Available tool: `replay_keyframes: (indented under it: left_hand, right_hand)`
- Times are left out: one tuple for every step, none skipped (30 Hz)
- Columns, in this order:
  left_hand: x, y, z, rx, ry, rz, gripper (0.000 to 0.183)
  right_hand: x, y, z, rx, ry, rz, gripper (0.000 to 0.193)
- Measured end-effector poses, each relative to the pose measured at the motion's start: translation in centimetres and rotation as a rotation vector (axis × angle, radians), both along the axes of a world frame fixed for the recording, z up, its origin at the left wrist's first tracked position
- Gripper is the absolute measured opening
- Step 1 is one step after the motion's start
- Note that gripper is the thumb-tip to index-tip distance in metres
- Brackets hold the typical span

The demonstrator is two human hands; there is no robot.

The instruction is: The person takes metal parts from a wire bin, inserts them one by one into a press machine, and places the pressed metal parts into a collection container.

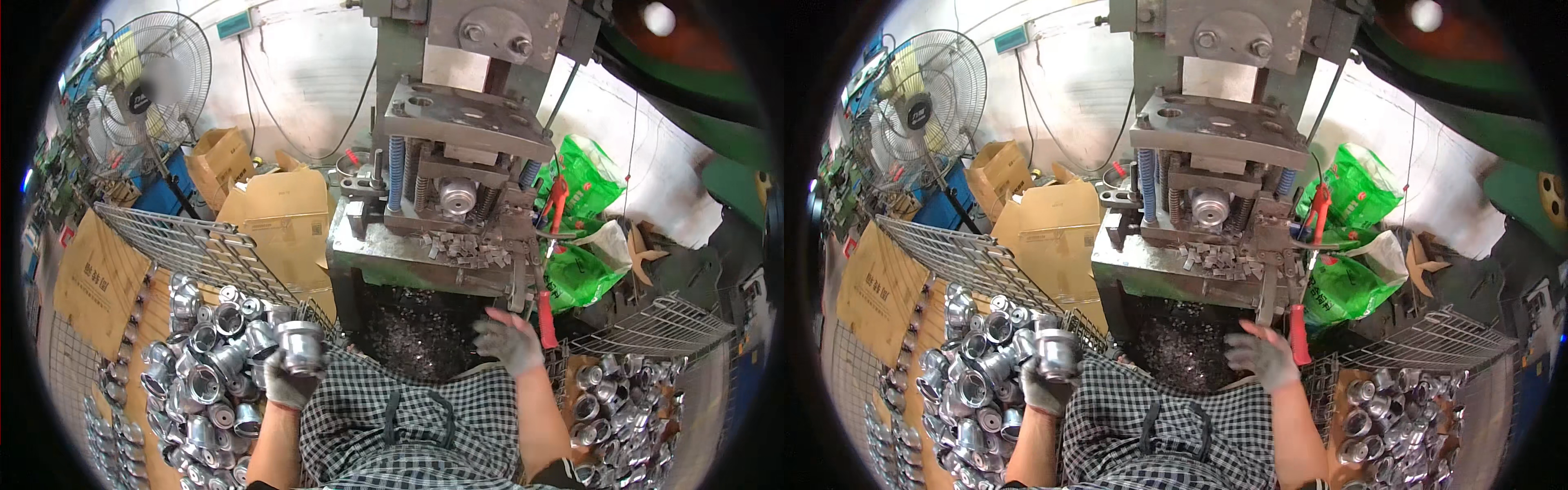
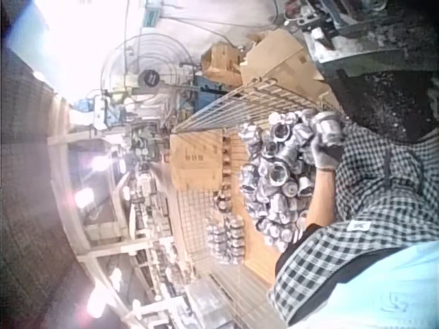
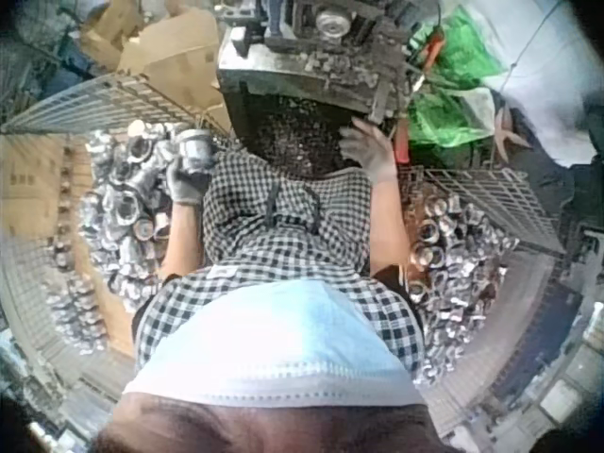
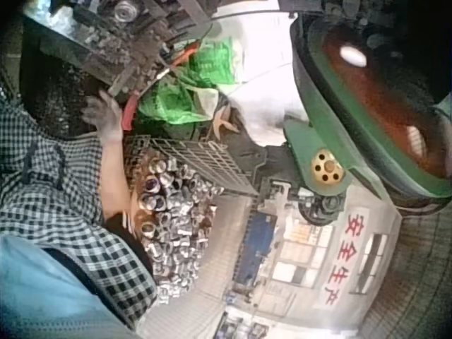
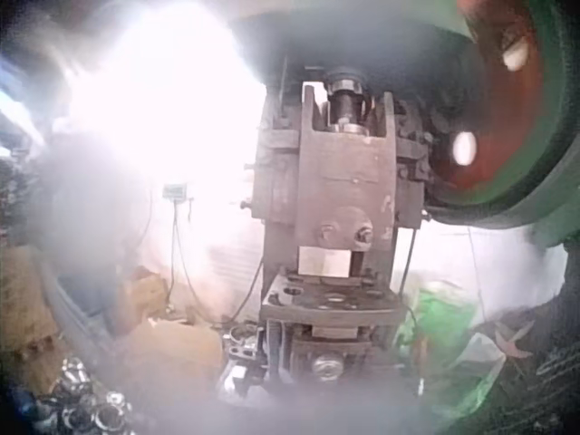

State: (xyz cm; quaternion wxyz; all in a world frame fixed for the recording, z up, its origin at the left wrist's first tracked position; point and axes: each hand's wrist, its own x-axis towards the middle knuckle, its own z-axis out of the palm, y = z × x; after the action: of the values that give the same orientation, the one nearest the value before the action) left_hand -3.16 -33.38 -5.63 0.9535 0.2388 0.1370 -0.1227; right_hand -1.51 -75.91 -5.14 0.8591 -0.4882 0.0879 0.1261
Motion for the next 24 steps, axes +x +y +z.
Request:
replay_keyframes:
  left_hand:
    - [0.0, 0.0, -1.1, 0.028, -0.030, -0.062, 0.071]
    - [0.2, -0.4, -0.8, 0.049, -0.137, -0.132, 0.070]
    - [-0.2, -0.3, -0.7, 0.119, -0.117, -0.118, 0.071]
    - [-1.4, 0.6, -0.7, 0.199, -0.091, -0.081, 0.072]
    - [-1.6, 0.0, 0.1, 0.155, -0.092, -0.092, 0.072]
    - [-2.1, 0.1, 0.7, 0.159, -0.098, -0.114, 0.073]
    - [-2.6, 0.3, 0.2, 0.142, -0.076, -0.089, 0.074]
    - [-3.1, 0.7, -0.4, 0.127, -0.052, -0.056, 0.075]
    - [-3.3, 1.0, -0.6, 0.134, -0.055, -0.070, 0.075]
    - [-3.7, 1.4, -0.9, 0.146, -0.053, -0.088, 0.074]
    - [-4.2, 1.8, -1.1, 0.160, -0.049, -0.094, 0.074]
    - [-4.4, 2.0, -1.2, 0.173, -0.046, -0.105, 0.074]
    - [-4.0, 1.3, -0.8, 0.260, -0.074, -0.069, 0.073]
    - [-3.3, -0.1, 0.7, 0.305, 0.001, -0.040, 0.073]
    - [-2.5, -0.4, 0.5, 0.283, -0.050, -0.062, 0.075]
    - [-1.5, -0.8, 0.3, 0.261, -0.100, -0.097, 0.077]
    - [-0.4, -1.4, 0.0, 0.246, -0.065, -0.133, 0.074]
    - [1.1, -2.7, -0.9, 0.259, -0.078, -0.129, 0.070]
    - [2.5, -4.2, -1.6, 0.303, -0.079, -0.102, 0.070]
    - [4.0, -4.7, -2.2, 0.361, -0.084, -0.083, 0.070]
    - [5.9, -2.6, -3.3, 0.289, -0.220, -0.257, 0.066]
    - [7.4, -0.4, -4.0, 0.191, -0.337, -0.435, 0.062]
    - [8.9, -1.1, -4.4, 0.164, -0.290, -0.602, 0.062]
    - [10.5, -2.0, -3.6, 0.253, -0.303, -0.507, 0.058]
  right_hand:
    - [3.3, 1.5, -1.4, 0.010, 0.003, -0.013, 0.072]
    - [7.6, 2.9, -3.0, 0.091, -0.150, -0.050, 0.073]
    - [11.4, 4.2, -2.4, 0.168, -0.306, -0.084, 0.075]
    - [13.5, 6.7, 2.8, 0.450, -0.047, -0.147, 0.068]
    - [16.9, 7.1, 4.3, 0.595, -0.035, -0.176, 0.062]
    - [19.7, 7.8, 5.8, 0.698, -0.013, -0.237, 0.057]
    - [21.9, 8.7, 7.1, 0.800, 0.011, -0.296, 0.053]
    - [23.0, 9.7, 8.0, 0.782, 0.018, -0.482, 0.048]
    - [23.8, 9.5, 7.5, 0.809, 0.018, -0.448, 0.045]
    - [24.1, 9.3, 6.6, 0.833, 0.022, -0.416, 0.042]
    - [23.2, 10.4, 7.0, 0.781, -0.032, -0.425, 0.042]
    - [22.0, 11.4, 7.3, 0.729, -0.088, -0.437, 0.042]
    - [21.1, 10.9, 6.6, 0.684, 0.035, -0.442, 0.043]
    - [19.3, 10.4, 4.7, 0.611, -0.081, -0.348, 0.046]
    - [16.6, 9.2, 2.6, 0.419, -0.183, -0.245, 0.054]
    - [13.1, 7.3, 0.8, 0.225, -0.277, -0.154, 0.062]
    - [7.9, 4.9, -0.5, -0.047, -0.164, -0.114, 0.067]
    - [2.0, 2.0, -1.5, -0.312, -0.029, -0.087, 0.072]
    - [-4.2, -2.9, -6.2, -0.565, -0.002, -0.116, 0.073]
    - [-10.2, -6.1, -10.7, -0.801, 0.059, -0.133, 0.075]
    - [-15.1, -6.3, -8.3, -0.586, 0.314, -0.359, 0.073]
    - [-20.0, -6.7, -4.7, -0.347, 0.553, -0.590, 0.071]
    - [-26.9, -9.3, -6.9, -0.116, 0.529, -0.811, 0.069]
    - [-32.8, -11.0, -10.3, -0.035, 0.529, -1.184, 0.063]
